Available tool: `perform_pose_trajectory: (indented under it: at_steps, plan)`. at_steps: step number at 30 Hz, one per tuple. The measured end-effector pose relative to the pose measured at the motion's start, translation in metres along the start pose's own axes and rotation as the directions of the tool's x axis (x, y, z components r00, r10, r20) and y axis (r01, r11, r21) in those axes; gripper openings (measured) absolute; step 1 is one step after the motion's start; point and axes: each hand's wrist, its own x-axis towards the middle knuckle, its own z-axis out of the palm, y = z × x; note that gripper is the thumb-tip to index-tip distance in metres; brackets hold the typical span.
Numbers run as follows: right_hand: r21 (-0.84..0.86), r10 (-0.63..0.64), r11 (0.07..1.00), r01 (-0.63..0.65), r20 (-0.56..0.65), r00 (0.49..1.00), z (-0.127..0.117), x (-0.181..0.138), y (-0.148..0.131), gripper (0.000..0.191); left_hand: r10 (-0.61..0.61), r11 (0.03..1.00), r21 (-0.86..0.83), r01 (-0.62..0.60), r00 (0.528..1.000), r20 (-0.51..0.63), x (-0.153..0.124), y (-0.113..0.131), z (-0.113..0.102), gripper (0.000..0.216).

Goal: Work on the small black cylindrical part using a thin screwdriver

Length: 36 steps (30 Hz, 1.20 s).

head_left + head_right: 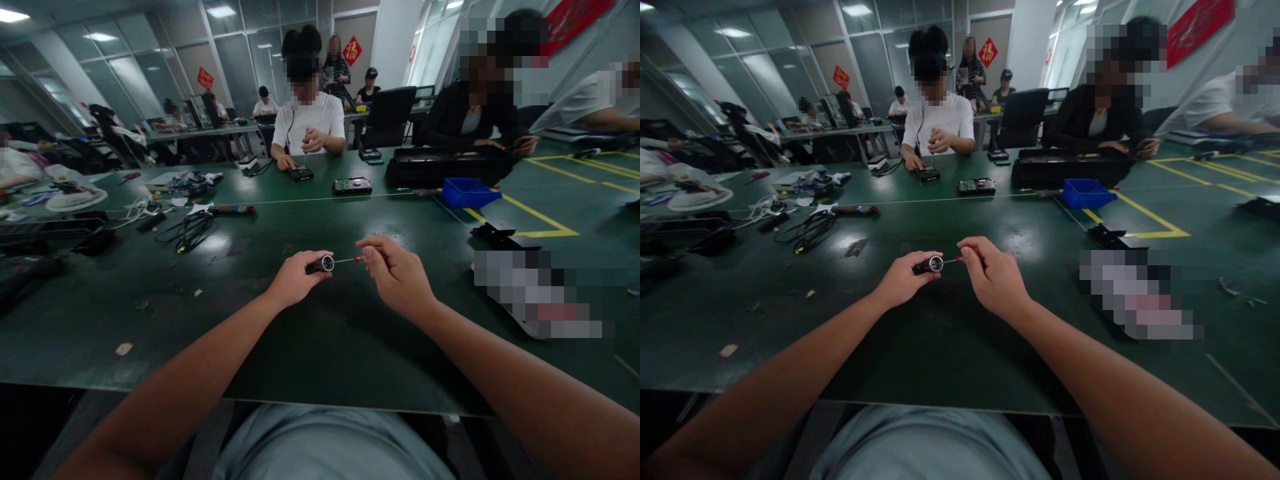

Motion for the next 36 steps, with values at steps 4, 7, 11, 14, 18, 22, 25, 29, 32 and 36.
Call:
perform_pose_trajectory:
  at_steps: [4,7,11,14,18,22,25,29,32,36]
  plan:
    - [-0.007,-0.013,1.000,0.013,-0.002,1.000,-0.002,0.000,-0.001,0.025,0.001,1.000,0.000,-0.001,1.000,0.004,0.000,0.001,-0.001,0.042]
    - [-0.006,-0.005,1.000,0.005,0.027,1.000,-0.002,0.000,-0.001,0.025,-0.006,1.000,0.001,0.006,1.000,0.019,-0.001,0.002,-0.001,0.040]
    - [-0.019,0.006,1.000,-0.006,0.025,1.000,-0.001,0.000,0.001,0.033,-0.011,1.000,-0.011,0.011,1.000,0.020,-0.001,0.002,0.000,0.039]
    - [-0.005,0.018,1.000,-0.018,0.025,1.000,0.000,0.000,0.003,0.027,-0.011,1.000,-0.011,0.012,1.000,0.018,-0.001,0.002,-0.001,0.040]
    - [0.091,0.047,0.995,-0.046,-0.008,0.999,0.002,0.001,0.005,0.023,-0.011,1.000,-0.005,0.011,1.000,0.012,0.000,0.002,-0.001,0.041]
    - [0.218,0.129,0.969,-0.120,-0.028,0.991,0.003,0.003,0.006,0.018,-0.010,1.000,-0.010,0.010,1.000,0.012,0.000,0.001,-0.001,0.041]
    - [0.301,0.144,0.944,-0.131,-0.022,0.989,0.004,0.005,0.006,0.019,-0.010,1.000,-0.005,0.010,1.000,0.001,0.000,0.001,-0.001,0.043]
    - [0.345,0.146,0.929,-0.130,-0.020,0.989,0.007,0.005,0.008,0.023,0.010,0.999,0.032,-0.011,1.000,0.016,-0.001,0.002,-0.001,0.043]
    - [0.368,0.164,0.920,-0.138,-0.041,0.986,0.009,0.005,0.011,0.024,0.034,0.998,0.042,-0.036,0.998,0.044,-0.001,0.003,-0.001,0.042]
    - [0.468,0.273,0.851,-0.239,-0.005,0.962,0.011,0.009,0.021,0.028,0.085,0.995,0.045,-0.090,0.991,0.099,0.000,0.004,-0.001,0.042]
